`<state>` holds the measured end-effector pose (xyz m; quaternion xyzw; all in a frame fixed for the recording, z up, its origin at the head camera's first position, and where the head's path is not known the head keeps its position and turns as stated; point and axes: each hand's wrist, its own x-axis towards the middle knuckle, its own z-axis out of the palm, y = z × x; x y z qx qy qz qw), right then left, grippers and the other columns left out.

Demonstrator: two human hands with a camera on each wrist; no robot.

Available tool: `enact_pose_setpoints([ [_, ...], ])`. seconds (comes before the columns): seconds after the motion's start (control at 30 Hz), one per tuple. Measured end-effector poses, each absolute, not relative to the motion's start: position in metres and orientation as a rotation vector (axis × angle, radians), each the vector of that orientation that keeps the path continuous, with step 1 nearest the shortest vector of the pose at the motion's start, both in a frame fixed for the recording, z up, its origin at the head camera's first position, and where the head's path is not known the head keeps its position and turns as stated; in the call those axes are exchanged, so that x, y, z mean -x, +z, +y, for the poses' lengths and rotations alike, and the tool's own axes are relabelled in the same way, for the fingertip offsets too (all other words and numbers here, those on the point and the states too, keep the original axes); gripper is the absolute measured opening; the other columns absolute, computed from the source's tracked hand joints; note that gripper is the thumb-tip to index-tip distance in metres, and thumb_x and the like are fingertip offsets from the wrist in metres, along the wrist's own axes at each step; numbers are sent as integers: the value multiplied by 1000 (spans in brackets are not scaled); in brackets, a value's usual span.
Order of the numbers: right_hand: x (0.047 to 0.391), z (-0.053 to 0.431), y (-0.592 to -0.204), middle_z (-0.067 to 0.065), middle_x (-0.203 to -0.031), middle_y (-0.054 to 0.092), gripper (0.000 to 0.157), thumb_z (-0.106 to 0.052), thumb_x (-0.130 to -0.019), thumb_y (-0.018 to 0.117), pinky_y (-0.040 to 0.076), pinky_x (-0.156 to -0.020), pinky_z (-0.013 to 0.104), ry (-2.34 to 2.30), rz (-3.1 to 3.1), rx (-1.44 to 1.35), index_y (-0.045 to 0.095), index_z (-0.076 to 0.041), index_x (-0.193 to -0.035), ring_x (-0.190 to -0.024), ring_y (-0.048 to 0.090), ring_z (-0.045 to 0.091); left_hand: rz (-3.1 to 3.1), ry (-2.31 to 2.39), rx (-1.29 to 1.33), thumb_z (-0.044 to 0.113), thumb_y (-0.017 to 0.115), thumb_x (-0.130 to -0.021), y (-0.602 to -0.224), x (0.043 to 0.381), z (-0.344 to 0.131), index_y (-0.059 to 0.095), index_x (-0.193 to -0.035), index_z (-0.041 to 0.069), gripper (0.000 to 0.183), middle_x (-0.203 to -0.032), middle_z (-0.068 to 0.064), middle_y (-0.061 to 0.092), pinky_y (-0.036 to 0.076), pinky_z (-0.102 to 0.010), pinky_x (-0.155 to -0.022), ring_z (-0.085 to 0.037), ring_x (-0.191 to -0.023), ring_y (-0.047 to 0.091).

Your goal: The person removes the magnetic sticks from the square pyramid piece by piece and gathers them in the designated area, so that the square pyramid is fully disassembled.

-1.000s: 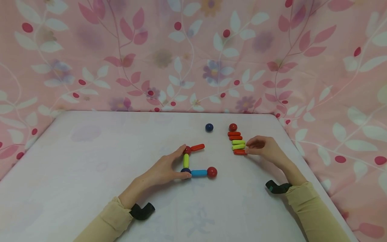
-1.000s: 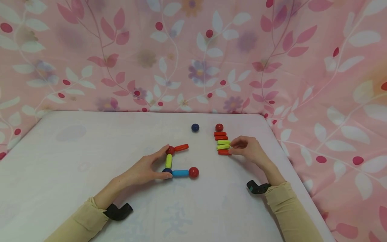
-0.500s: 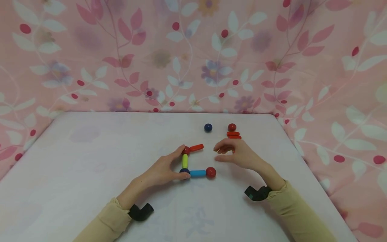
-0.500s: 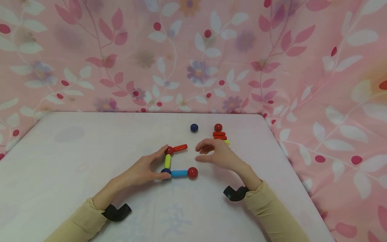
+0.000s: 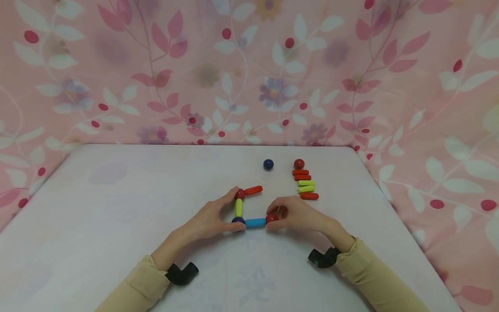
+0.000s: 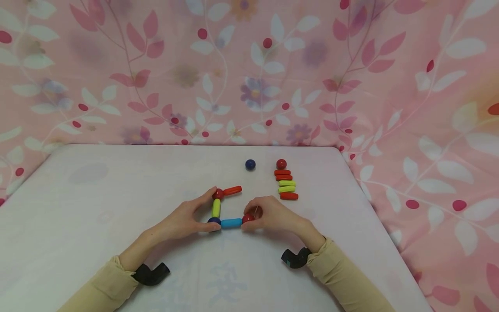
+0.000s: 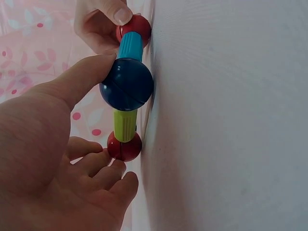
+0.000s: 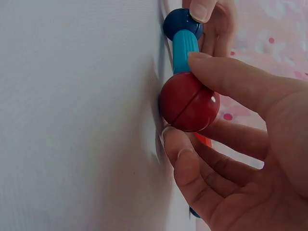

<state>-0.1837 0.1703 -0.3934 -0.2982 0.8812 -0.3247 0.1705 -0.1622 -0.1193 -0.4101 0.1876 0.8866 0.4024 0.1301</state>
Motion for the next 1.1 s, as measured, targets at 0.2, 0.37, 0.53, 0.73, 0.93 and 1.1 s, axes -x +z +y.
enact_pose_setpoints([
  [0.2,183,169,-394,-8,-87,64,32,-38,-84,81,51,-70,25,-924,2530,824,71,-21,-109,-80,59,12,2585,1157,-547,54,80,-79,-409,162,-119,22,-161,23,105,-163,2,29,31,-54,-118,-24,-151,26],
  [0.37,184,167,-395,-8,-87,64,32,-38,-83,82,51,-70,24,-927,2536,834,71,-20,-108,-79,59,12,2594,1147,-550,54,80,-79,-408,161,-119,22,-161,22,105,-163,2,30,32,-54,-117,-25,-151,27],
  [0.53,183,166,-395,-9,-86,63,32,-38,-84,81,51,-69,24,-928,2536,836,72,-19,-107,-78,59,13,2590,1148,-538,54,80,-79,-408,161,-119,22,-161,23,105,-163,2,29,31,-55,-117,-25,-151,27],
  [0.73,183,166,-396,-8,-84,62,29,-37,-85,80,50,-68,24,-938,2533,836,72,-19,-106,-77,58,13,2578,1158,-533,53,80,-79,-406,160,-119,22,-161,24,104,-164,3,29,31,-55,-118,-24,-152,26],
  [0.93,184,165,-399,-8,-83,61,25,-35,-86,79,49,-67,24,-950,2550,846,71,-19,-103,-76,57,13,2571,1159,-538,52,80,-80,-406,160,-118,22,-161,23,103,-164,3,29,31,-56,-117,-25,-152,25],
  [1.1,184,164,-399,-8,-82,61,23,-32,-86,80,49,-67,23,-963,2554,846,71,-19,-102,-76,57,13,2568,1165,-538,51,81,-80,-406,161,-118,22,-161,23,104,-164,3,29,30,-55,-118,-24,-152,25],
])
